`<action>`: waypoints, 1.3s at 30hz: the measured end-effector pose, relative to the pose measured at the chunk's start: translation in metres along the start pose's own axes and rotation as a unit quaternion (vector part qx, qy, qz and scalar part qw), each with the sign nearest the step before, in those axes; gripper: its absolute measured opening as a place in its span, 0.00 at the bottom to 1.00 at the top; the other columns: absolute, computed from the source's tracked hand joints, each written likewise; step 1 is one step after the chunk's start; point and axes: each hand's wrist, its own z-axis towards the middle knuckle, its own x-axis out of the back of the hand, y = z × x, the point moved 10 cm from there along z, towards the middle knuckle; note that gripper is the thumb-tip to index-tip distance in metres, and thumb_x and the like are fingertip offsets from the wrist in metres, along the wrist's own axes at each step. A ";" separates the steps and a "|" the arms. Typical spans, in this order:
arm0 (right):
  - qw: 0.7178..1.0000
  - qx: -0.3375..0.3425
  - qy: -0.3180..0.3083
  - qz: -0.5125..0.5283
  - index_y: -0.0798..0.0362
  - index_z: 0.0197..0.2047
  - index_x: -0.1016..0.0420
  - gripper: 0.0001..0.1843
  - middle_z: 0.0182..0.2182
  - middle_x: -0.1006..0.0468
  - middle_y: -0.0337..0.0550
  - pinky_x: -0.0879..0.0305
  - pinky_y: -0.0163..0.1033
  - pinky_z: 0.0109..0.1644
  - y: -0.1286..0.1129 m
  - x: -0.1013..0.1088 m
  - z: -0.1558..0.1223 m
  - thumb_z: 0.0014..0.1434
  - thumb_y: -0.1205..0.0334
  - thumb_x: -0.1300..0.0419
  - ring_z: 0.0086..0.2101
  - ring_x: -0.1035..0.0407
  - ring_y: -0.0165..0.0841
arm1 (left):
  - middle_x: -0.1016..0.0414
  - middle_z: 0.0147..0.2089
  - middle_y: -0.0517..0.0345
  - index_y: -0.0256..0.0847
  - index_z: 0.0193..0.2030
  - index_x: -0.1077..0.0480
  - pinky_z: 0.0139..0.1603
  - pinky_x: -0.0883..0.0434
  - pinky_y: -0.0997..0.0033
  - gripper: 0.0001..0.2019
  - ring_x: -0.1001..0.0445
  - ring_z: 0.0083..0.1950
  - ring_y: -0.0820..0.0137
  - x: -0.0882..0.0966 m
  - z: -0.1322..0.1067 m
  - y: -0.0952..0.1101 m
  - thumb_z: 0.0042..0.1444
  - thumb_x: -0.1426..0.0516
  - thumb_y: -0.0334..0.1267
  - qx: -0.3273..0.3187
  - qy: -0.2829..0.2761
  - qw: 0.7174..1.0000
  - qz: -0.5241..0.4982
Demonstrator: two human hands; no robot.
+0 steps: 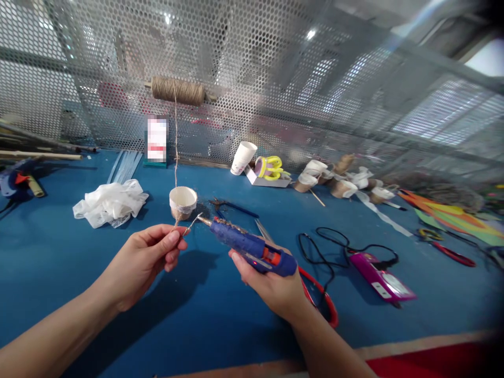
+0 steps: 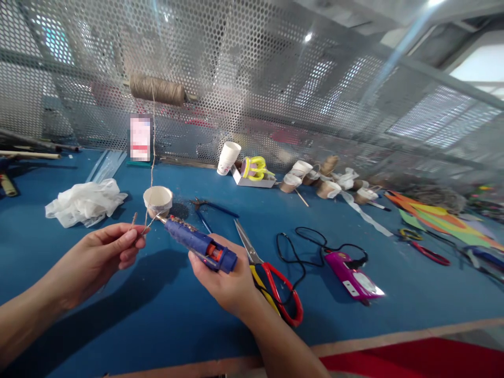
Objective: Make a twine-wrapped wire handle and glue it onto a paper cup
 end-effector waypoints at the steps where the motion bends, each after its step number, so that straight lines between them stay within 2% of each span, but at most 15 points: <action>1: 1.000 -0.001 0.002 -0.001 0.54 0.20 0.36 0.10 0.14 0.35 0.34 0.39 0.31 0.20 0.001 0.001 0.000 0.50 0.64 0.41 0.15 0.39 0.25 | 0.30 0.27 0.59 0.35 0.34 0.26 0.22 0.41 0.81 0.07 0.41 0.22 0.83 0.000 0.000 0.000 0.50 0.41 0.37 0.000 0.000 1.000 0.000; 5: 1.000 -0.009 0.022 -0.005 0.53 0.19 0.37 0.11 0.13 0.36 0.34 0.40 0.30 0.20 0.002 0.004 0.001 0.51 0.64 0.42 0.15 0.40 0.25 | 0.30 0.27 0.59 0.35 0.34 0.26 0.21 0.41 0.82 0.07 0.41 0.22 0.83 0.000 0.000 -0.001 0.50 0.41 0.36 0.000 -0.001 1.000 -0.004; 10: 1.000 -0.012 -0.007 0.018 0.54 0.21 0.35 0.09 0.14 0.35 0.34 0.40 0.30 0.19 0.000 -0.003 0.000 0.50 0.64 0.42 0.15 0.40 0.25 | 0.31 0.25 0.60 0.35 0.33 0.26 0.19 0.43 0.83 0.06 0.42 0.21 0.84 -0.002 0.000 -0.002 0.50 0.40 0.35 0.009 -0.007 1.000 -0.018; 14: 1.000 -0.007 0.011 0.005 0.53 0.21 0.37 0.10 0.14 0.35 0.34 0.40 0.30 0.19 0.001 0.001 0.000 0.51 0.64 0.42 0.16 0.40 0.25 | 0.32 0.24 0.60 0.33 0.32 0.26 0.18 0.44 0.84 0.05 0.44 0.19 0.84 -0.004 -0.001 -0.003 0.50 0.41 0.33 0.021 -0.014 0.999 -0.027; 20: 0.999 0.021 -0.026 0.043 0.54 0.25 0.33 0.05 0.16 0.34 0.34 0.38 0.31 0.22 -0.003 -0.005 0.000 0.52 0.65 0.42 0.17 0.39 0.25 | 0.33 0.23 0.60 0.31 0.31 0.27 0.16 0.47 0.85 0.05 0.47 0.18 0.85 -0.007 -0.001 -0.005 0.49 0.40 0.33 0.035 -0.018 0.998 -0.039; 24: 0.999 0.027 -0.015 0.041 0.54 0.24 0.34 0.06 0.16 0.34 0.35 0.37 0.31 0.22 -0.004 -0.002 0.000 0.52 0.66 0.42 0.18 0.38 0.26 | 0.34 0.22 0.61 0.31 0.30 0.28 0.15 0.49 0.85 0.06 0.49 0.17 0.86 -0.008 -0.001 -0.006 0.48 0.39 0.33 0.041 -0.024 0.998 -0.041; 35: 0.999 0.026 -0.035 0.030 0.53 0.24 0.35 0.06 0.15 0.34 0.35 0.37 0.32 0.21 -0.006 -0.003 0.000 0.52 0.65 0.43 0.17 0.38 0.26 | 0.34 0.22 0.61 0.31 0.30 0.27 0.16 0.50 0.84 0.06 0.49 0.18 0.86 -0.008 -0.001 -0.006 0.48 0.39 0.33 0.040 -0.023 0.998 -0.043; 39: 0.999 0.025 -0.021 0.030 0.53 0.23 0.36 0.08 0.15 0.34 0.35 0.38 0.32 0.20 -0.005 0.000 0.001 0.53 0.66 0.44 0.17 0.38 0.26 | 0.34 0.23 0.60 0.31 0.30 0.27 0.16 0.51 0.83 0.06 0.49 0.18 0.86 -0.007 -0.001 -0.006 0.47 0.39 0.33 0.043 -0.022 0.998 -0.045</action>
